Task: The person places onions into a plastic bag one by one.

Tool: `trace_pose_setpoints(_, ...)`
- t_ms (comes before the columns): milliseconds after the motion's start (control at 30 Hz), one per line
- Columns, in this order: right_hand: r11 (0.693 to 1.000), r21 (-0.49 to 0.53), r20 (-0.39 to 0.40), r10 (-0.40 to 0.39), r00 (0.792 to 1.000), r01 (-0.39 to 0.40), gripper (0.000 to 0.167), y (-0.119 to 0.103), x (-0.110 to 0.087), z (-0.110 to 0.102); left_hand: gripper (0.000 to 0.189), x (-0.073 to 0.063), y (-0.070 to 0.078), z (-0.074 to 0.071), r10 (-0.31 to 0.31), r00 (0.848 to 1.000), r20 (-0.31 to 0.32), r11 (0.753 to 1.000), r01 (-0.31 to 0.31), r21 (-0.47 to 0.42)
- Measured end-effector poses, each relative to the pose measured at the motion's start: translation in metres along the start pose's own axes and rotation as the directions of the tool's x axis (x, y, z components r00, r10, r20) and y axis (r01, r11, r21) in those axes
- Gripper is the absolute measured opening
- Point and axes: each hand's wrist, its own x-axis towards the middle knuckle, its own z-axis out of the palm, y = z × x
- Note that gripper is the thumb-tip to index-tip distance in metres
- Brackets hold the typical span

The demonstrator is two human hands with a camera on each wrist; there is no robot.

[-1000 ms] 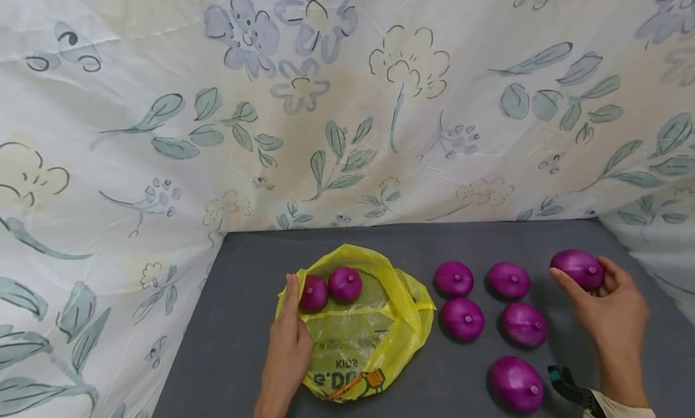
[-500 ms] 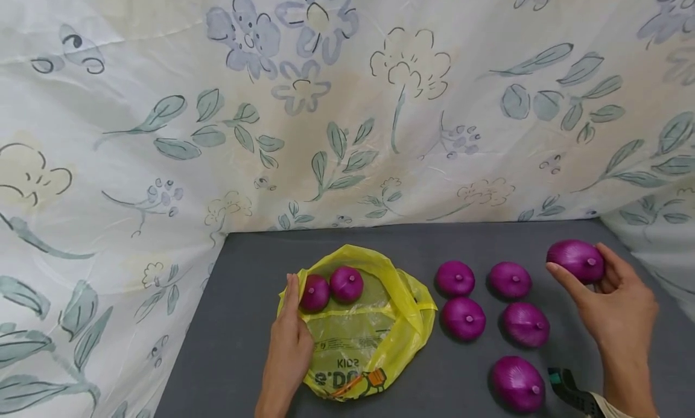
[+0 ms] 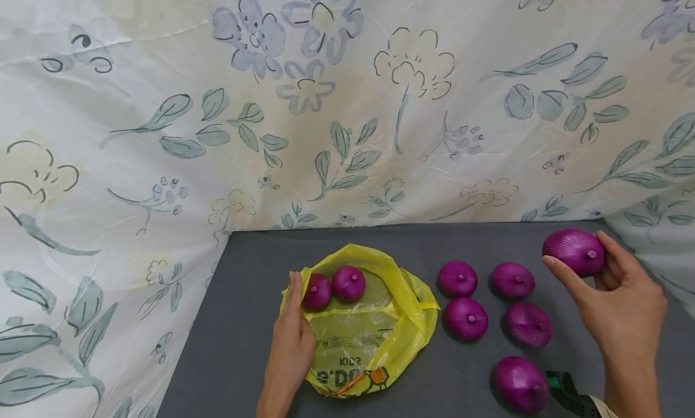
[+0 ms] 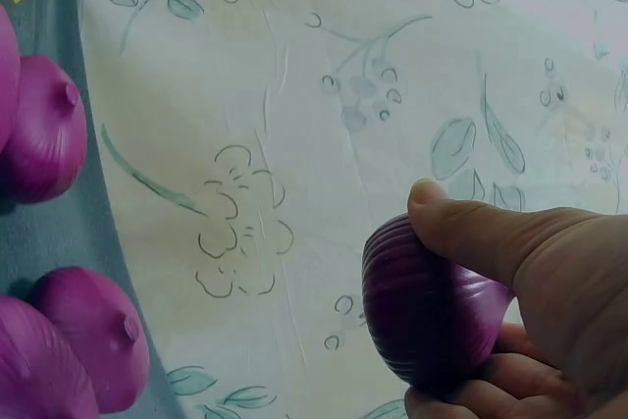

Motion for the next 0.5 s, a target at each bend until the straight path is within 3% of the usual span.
trace_pose_setpoints(267, 0.999, 0.048, 0.047, -0.006, 0.999, 0.004, 0.090, -0.009, -0.014, 0.004, 0.075, -0.001, 0.000, 0.002, 0.019, 1.000, -0.010, 1.000, -0.019, 0.021)
trace_pose_setpoints(500, 0.995, 0.061, 0.123, -0.084, 0.989, 0.077, 0.091, -0.022, -0.027, 0.015, 0.075, -0.003, 0.002, 0.000, -0.003, 1.000, -0.003, 1.000, 0.003, 0.009)
